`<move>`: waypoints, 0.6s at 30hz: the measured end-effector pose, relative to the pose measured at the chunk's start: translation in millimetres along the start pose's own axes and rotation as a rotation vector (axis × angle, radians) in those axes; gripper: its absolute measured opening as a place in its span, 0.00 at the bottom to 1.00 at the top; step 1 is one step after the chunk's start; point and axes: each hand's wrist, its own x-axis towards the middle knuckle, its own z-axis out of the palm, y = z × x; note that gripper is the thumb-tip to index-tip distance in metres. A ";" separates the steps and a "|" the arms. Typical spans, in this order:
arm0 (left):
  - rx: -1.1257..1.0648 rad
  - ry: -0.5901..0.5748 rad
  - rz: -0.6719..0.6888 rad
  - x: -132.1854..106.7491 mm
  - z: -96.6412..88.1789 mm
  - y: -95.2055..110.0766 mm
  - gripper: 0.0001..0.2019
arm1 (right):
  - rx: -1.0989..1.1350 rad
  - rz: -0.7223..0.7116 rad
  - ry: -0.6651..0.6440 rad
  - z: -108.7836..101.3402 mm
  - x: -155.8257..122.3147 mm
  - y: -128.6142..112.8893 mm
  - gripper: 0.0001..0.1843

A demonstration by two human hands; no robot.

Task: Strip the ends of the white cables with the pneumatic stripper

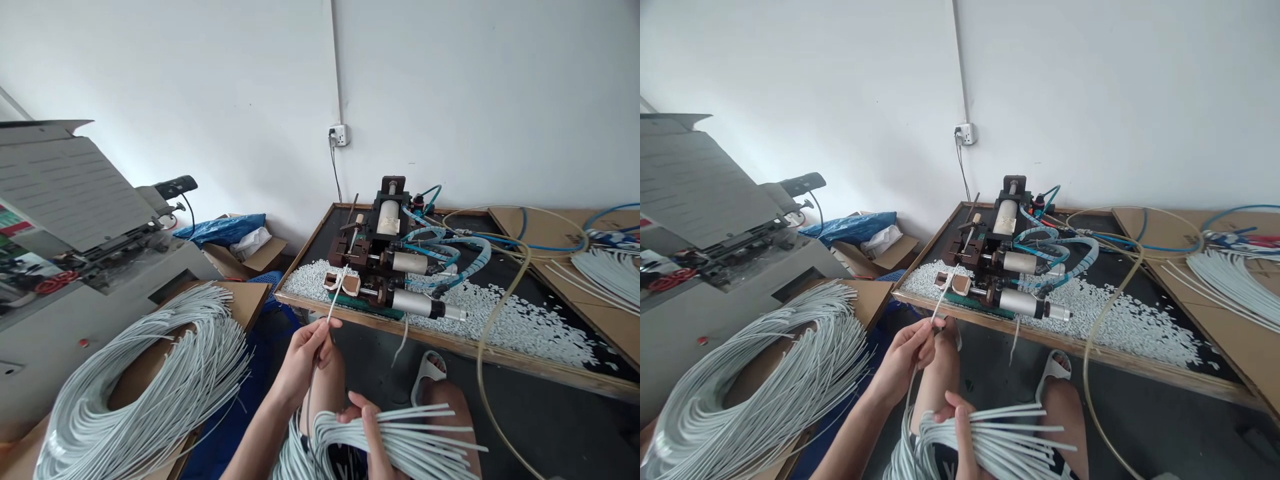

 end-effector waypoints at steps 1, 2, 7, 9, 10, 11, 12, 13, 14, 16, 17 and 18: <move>0.060 -0.004 0.032 -7.1 -3.7 4.4 0.23 | -0.022 -0.006 -0.009 1.8 1.2 0.4 0.24; 0.149 0.017 0.082 -13.1 -9.2 7.3 0.22 | -0.034 0.002 -0.007 1.4 0.3 2.4 0.23; 0.679 0.455 0.219 -22.5 -71.9 -13.9 0.24 | -0.098 0.064 0.024 -18.9 -27.0 18.9 0.25; 0.817 0.632 0.026 -25.0 -106.4 -36.4 0.24 | -0.142 0.029 -0.005 -22.8 -34.9 20.4 0.25; 0.859 0.661 -0.034 -27.3 -121.6 -47.6 0.22 | -0.144 0.001 -0.028 -22.5 -36.3 19.6 0.24; 0.889 0.679 -0.072 -30.1 -133.8 -57.5 0.21 | -0.123 -0.015 -0.056 -21.2 -36.0 18.0 0.25; 0.913 0.689 -0.094 -33.1 -142.1 -65.4 0.21 | -0.093 -0.020 -0.099 -19.0 -34.4 15.5 0.26; 0.921 0.681 -0.106 -36.0 -145.7 -70.6 0.23 | -0.058 -0.010 -0.153 -16.4 -31.8 12.6 0.26; 0.904 0.657 -0.111 -38.9 -144.4 -72.5 0.25 | -0.023 0.016 -0.214 -13.6 -28.8 9.2 0.26; 0.775 0.540 -0.114 -44.3 -127.3 -64.9 0.29 | 0.010 0.082 -0.331 -8.2 -22.7 2.2 0.25; 0.672 0.441 -0.105 -46.9 -112.7 -55.5 0.30 | 0.005 0.104 -0.384 -5.7 -20.0 -1.0 0.24; 0.562 0.325 -0.098 -49.0 -95.4 -43.0 0.31 | -0.010 0.118 -0.432 -3.3 -17.7 -4.0 0.24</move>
